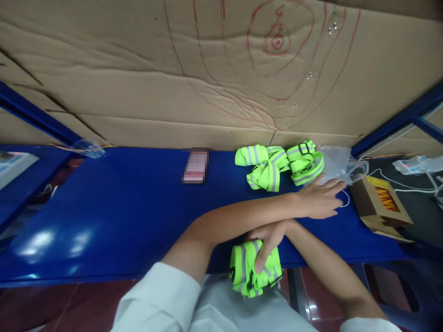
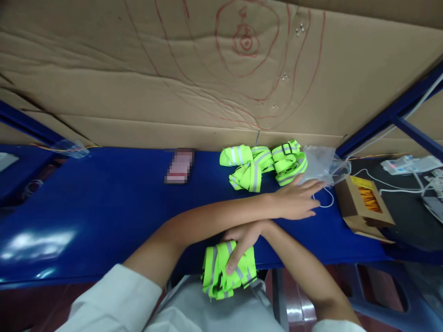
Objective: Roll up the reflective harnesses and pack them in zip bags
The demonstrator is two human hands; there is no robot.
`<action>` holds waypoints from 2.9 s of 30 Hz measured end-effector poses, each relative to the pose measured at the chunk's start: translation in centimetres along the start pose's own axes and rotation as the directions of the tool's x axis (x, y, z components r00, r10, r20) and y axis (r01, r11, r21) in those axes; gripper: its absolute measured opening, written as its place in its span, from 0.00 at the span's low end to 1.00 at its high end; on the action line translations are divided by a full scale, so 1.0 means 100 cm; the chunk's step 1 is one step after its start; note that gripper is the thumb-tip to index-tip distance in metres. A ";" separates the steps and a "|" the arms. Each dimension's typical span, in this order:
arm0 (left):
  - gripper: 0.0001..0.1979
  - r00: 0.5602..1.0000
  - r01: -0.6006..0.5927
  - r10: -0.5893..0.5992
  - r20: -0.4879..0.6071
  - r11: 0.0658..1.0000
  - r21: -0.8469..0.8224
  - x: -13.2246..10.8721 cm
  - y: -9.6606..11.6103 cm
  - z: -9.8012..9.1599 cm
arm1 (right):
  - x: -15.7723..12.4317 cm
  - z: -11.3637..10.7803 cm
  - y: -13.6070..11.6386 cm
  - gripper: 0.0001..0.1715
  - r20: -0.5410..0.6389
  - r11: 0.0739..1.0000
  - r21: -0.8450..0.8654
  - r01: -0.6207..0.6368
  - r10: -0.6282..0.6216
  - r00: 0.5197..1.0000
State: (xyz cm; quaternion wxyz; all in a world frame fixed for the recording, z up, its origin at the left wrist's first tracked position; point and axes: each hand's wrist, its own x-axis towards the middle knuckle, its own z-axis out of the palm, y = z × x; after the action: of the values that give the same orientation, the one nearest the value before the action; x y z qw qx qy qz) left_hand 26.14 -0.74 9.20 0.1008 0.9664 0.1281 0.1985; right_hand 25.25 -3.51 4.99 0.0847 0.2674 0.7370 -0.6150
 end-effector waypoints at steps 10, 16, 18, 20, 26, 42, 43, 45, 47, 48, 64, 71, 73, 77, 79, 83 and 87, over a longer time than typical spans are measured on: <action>0.21 0.955 0.242 -0.251 -0.159 0.967 -0.076 0.036 -0.018 -0.019 | 0.006 0.002 0.016 0.39 0.339 0.993 0.113 -0.025 -0.015 0.941; 0.21 0.960 0.204 -0.193 -0.204 0.978 0.036 -0.100 -0.011 -0.115 | -0.006 0.010 0.007 0.36 0.157 0.971 0.239 0.000 -0.039 0.987; 0.21 0.937 0.274 -0.211 -0.279 0.938 0.211 -0.153 -0.006 -0.129 | -0.012 0.014 0.003 0.34 0.088 0.929 0.364 0.065 -0.104 0.991; 0.20 0.912 0.352 -0.239 -0.334 0.872 0.338 -0.198 0.003 -0.130 | -0.019 0.019 -0.002 0.34 0.021 0.870 0.474 0.137 -0.167 0.986; 0.21 0.823 0.520 -0.541 0.171 0.840 0.153 -0.253 0.028 -0.098 | -0.033 0.012 -0.015 0.32 -0.296 0.843 0.351 0.408 -0.314 0.902; 0.62 0.818 0.269 -0.326 0.474 0.945 0.185 -0.229 -0.068 -0.087 | -0.054 -0.028 0.018 0.29 -0.203 0.993 0.060 -0.100 0.110 0.973; 0.64 0.808 0.270 -0.325 0.491 0.945 0.183 -0.221 -0.072 -0.082 | -0.053 -0.027 0.017 0.30 -0.173 0.991 0.056 -0.118 0.127 0.977; 0.67 0.807 0.250 -0.301 0.508 0.954 0.168 -0.204 -0.075 -0.075 | -0.051 -0.027 0.016 0.30 -0.152 0.990 0.054 -0.130 0.136 0.979; 0.70 0.798 0.216 -0.264 0.542 0.964 0.153 -0.190 -0.076 -0.070 | -0.051 -0.027 0.016 0.31 -0.150 0.991 0.065 -0.121 0.129 0.980; 0.70 0.792 0.206 -0.253 0.555 0.967 0.147 -0.184 -0.077 -0.068 | -0.052 -0.028 0.016 0.31 -0.143 0.989 0.073 -0.126 0.136 0.980; 0.63 0.983 0.162 -0.173 0.061 0.973 0.163 -0.225 -0.036 -0.048 | -0.057 -0.035 0.024 0.28 -0.167 0.958 0.245 -0.147 0.191 0.967; 0.58 0.990 0.120 -0.119 -0.078 0.993 0.012 -0.237 -0.040 -0.025 | -0.037 -0.020 0.018 0.28 -0.261 0.991 0.107 -0.078 0.104 0.960; 0.61 0.992 0.116 -0.118 -0.043 0.992 -0.048 -0.239 -0.042 -0.034 | -0.036 -0.018 0.016 0.28 -0.295 0.995 0.076 -0.059 0.079 0.952; 0.63 0.991 0.115 -0.116 0.065 0.993 0.027 -0.242 -0.050 -0.048 | -0.036 -0.017 0.013 0.29 -0.312 0.995 0.094 -0.030 0.058 0.948; 0.61 0.990 0.092 -0.100 0.103 0.992 0.082 -0.244 -0.054 -0.042 | -0.033 -0.014 0.012 0.29 -0.319 0.993 0.118 -0.021 0.058 0.946; 0.60 0.991 0.095 -0.103 0.080 0.990 0.103 -0.246 -0.060 -0.025 | -0.021 -0.003 0.010 0.32 -0.475 0.993 0.107 -0.051 0.096 0.875; 0.60 0.988 0.151 -0.154 0.009 0.978 0.146 -0.247 -0.065 -0.025 | -0.016 0.004 0.009 0.32 -0.793 0.985 0.047 -0.166 0.138 0.593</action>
State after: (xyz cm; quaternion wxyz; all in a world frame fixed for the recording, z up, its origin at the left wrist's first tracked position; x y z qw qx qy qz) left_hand 1.80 -1.35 1.06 0.0467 0.9604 0.2151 0.1706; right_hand 26.95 -4.29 4.87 -0.1943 0.5724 0.6821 -0.4114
